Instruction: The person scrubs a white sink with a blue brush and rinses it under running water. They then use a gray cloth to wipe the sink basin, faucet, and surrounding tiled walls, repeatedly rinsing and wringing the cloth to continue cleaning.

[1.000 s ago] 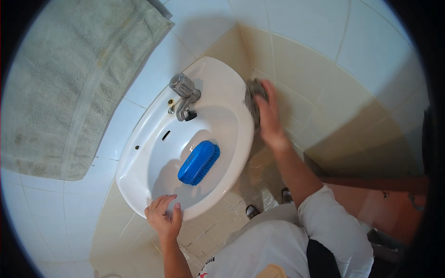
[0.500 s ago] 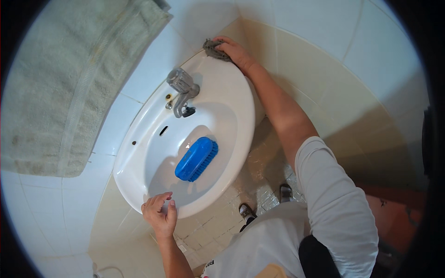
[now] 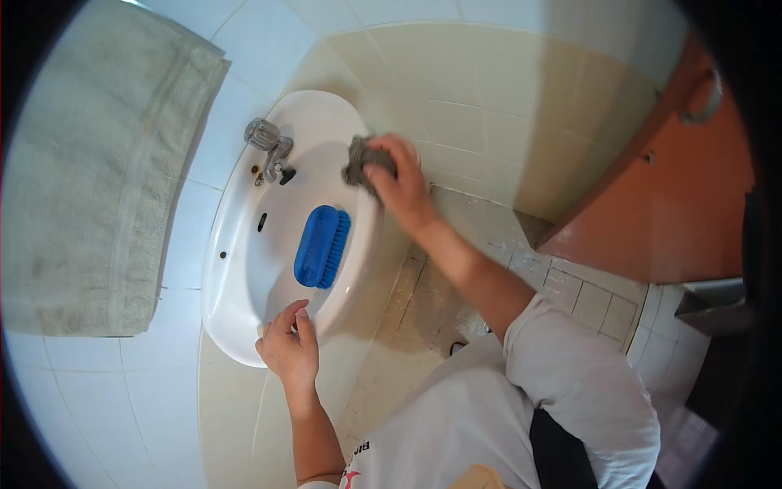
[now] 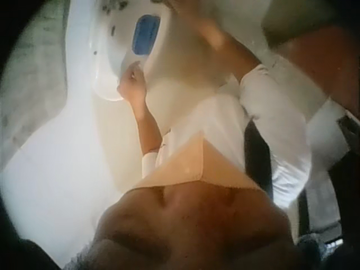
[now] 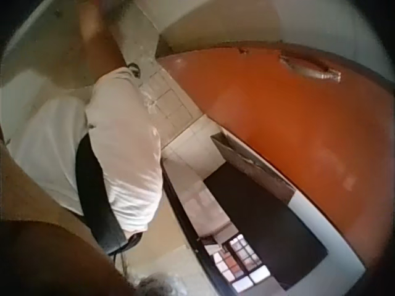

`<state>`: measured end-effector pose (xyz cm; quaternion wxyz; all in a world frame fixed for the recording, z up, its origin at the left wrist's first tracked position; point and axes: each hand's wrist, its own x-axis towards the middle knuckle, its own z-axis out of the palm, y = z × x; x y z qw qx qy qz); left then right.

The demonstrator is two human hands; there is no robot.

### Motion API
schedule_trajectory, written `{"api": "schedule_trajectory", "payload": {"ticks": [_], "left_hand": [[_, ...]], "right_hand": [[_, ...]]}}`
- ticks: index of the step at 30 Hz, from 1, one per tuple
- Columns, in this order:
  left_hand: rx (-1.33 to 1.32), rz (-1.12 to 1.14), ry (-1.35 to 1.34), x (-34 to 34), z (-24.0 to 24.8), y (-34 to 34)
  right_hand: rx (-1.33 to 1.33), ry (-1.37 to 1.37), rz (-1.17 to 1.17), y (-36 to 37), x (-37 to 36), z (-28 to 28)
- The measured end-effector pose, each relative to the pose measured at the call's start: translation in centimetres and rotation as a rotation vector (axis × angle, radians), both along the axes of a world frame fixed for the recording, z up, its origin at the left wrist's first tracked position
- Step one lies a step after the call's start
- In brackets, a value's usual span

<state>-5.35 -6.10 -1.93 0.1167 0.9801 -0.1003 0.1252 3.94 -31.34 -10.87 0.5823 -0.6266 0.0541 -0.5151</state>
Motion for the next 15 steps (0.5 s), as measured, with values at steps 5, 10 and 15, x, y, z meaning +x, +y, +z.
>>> {"api": "schedule_trajectory", "payload": {"ticks": [5, 10, 15], "left_hand": [[-0.042, -0.100, -0.073, 0.3, -1.2, 1.0], [-0.082, -0.150, -0.098, 0.2, -1.2, 1.3], [-0.106, -0.125, -0.091, -0.2, -1.1, 1.1]], "right_hand": [[0.142, 0.004, -0.077, 13.2, -9.4, -3.4], [0.490, -0.106, 0.136, 20.7, -10.9, -5.7], [0.621, -0.001, 0.219, 17.9, -9.9, -5.3]]}}
